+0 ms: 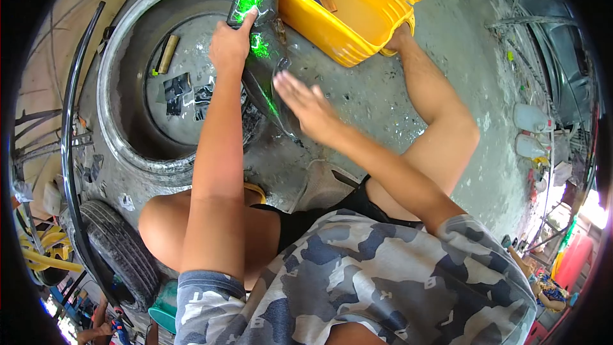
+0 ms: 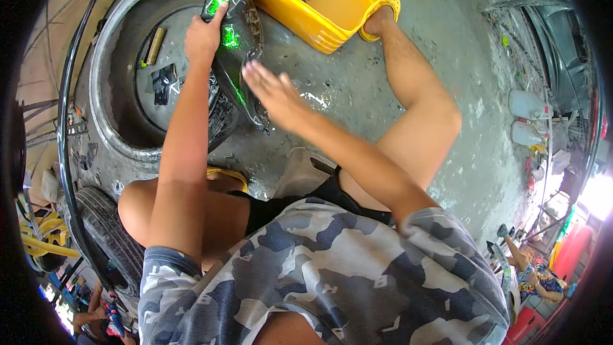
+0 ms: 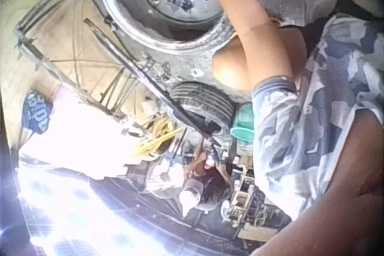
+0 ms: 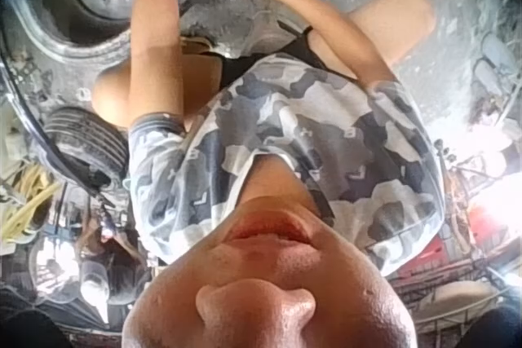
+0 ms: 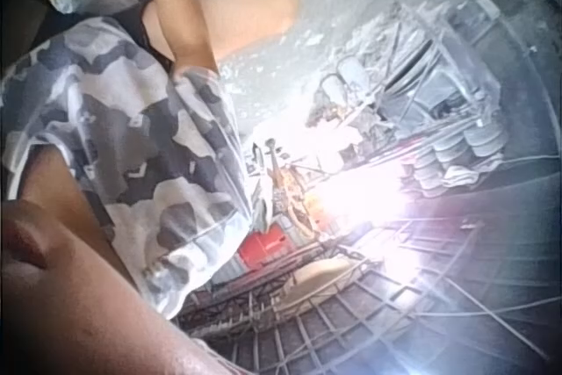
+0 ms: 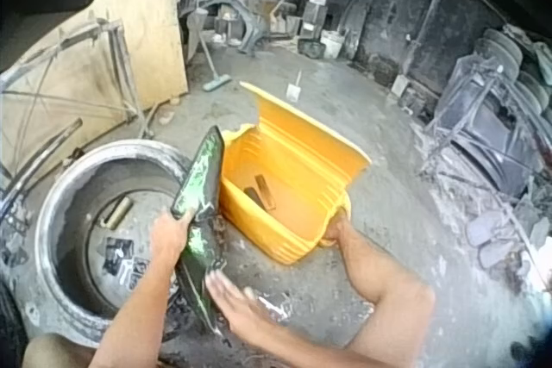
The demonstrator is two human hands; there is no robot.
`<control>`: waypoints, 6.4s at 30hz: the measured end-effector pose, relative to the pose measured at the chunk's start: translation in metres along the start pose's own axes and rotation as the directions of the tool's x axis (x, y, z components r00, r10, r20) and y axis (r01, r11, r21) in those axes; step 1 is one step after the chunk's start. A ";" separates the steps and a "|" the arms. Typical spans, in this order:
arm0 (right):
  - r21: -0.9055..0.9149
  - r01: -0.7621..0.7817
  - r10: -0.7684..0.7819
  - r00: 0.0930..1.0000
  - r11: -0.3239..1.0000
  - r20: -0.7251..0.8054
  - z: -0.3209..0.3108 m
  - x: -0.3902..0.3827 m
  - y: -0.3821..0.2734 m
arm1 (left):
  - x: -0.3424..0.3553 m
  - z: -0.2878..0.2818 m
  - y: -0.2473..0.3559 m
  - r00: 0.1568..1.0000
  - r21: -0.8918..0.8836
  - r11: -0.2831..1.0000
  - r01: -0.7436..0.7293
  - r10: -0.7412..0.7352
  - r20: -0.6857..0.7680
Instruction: The recorder is wet-sanding a motorcycle fairing part with green and black patterns using a piece of sandpaper and water.
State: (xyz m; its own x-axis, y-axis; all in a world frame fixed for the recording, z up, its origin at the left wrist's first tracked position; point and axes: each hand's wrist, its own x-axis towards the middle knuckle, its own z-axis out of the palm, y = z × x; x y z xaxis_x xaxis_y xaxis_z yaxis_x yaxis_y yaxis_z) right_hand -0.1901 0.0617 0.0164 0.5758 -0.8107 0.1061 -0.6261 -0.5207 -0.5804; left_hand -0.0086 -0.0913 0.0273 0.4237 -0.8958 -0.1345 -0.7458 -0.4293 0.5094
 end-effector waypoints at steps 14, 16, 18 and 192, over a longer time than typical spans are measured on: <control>-0.391 0.015 -0.011 1.000 0.920 0.012 -0.008 0.008 0.000 | 0.000 -0.005 0.001 1.000 0.009 1.000 0.017 -0.017 0.004; -0.536 -0.063 0.061 0.998 0.842 -0.023 -0.004 0.032 0.004 | 0.001 -0.005 0.004 1.000 -0.002 1.000 0.012 -0.012 -0.008; -0.505 -0.031 0.025 1.000 0.862 -0.018 -0.002 0.014 -0.017 | 0.000 -0.005 -0.003 1.000 0.024 0.999 0.027 -0.027 0.003; 0.996 -0.033 0.490 0.869 -0.078 0.067 -0.077 -0.010 0.015 | -0.178 -0.024 0.050 0.837 -0.579 0.752 -0.314 0.507 0.205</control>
State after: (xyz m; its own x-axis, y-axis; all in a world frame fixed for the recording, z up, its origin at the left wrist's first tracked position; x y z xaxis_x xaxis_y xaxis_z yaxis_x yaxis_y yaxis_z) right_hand -0.2461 0.0415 0.0686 0.2292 -0.9417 -0.2464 0.5538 0.3343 -0.7626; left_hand -0.1091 0.0498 0.0968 -0.1291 -0.9912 -0.0283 -0.3964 0.0254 0.9177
